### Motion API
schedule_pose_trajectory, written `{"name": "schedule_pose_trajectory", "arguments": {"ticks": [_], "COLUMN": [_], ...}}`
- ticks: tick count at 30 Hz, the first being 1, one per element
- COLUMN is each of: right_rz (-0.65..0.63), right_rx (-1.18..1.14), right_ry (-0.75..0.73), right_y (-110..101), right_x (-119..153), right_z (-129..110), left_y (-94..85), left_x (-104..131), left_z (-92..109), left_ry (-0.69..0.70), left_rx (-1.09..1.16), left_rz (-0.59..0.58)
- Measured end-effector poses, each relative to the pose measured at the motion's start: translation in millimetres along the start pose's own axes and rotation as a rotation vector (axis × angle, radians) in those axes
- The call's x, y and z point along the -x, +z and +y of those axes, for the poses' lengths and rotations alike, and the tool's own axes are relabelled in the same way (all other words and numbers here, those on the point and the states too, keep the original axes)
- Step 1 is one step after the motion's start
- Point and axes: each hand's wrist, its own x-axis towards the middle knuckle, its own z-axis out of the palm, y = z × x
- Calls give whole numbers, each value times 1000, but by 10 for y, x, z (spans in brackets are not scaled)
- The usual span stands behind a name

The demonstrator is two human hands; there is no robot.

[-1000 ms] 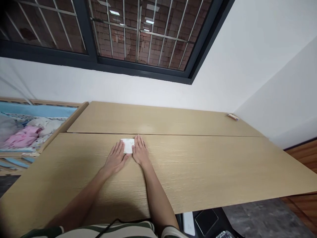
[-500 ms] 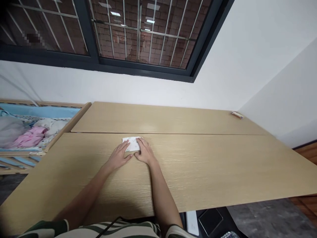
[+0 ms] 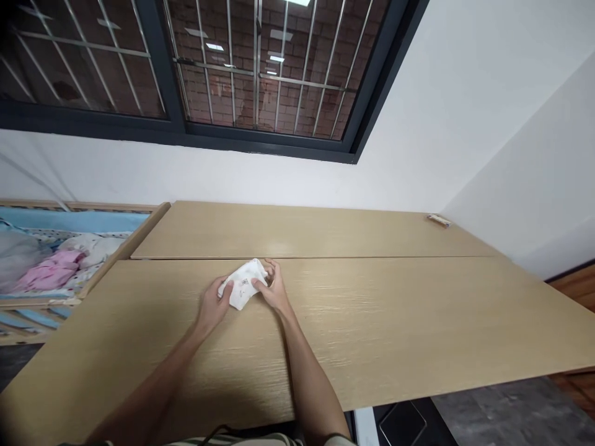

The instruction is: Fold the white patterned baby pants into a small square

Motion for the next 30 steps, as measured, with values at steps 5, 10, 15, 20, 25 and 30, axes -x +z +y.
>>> {"name": "schedule_pose_trajectory", "arguments": {"ticks": [5, 10, 15, 20, 25, 30], "right_rz": [135, 235, 160, 137, -172, -709], "right_rx": [-135, 8, 248, 305, 607, 755], "right_ry": [90, 81, 61, 14, -191, -397], "right_y": [-15, 85, 156, 112, 43, 91], "right_x": [-84, -137, -183, -183, -74, 56], "right_z": [55, 210, 380, 296, -174, -458], "left_y": [71, 87, 77, 25, 202, 444], "left_x": [22, 118, 174, 220, 500, 777], "left_z": [60, 115, 197, 344, 454, 390], "left_ry": [-112, -151, -87, 103, 367, 365], "left_rx": [1, -165, -331, -349, -315, -438], "left_rz": [-19, -84, -112, -152, -267, -339]}}
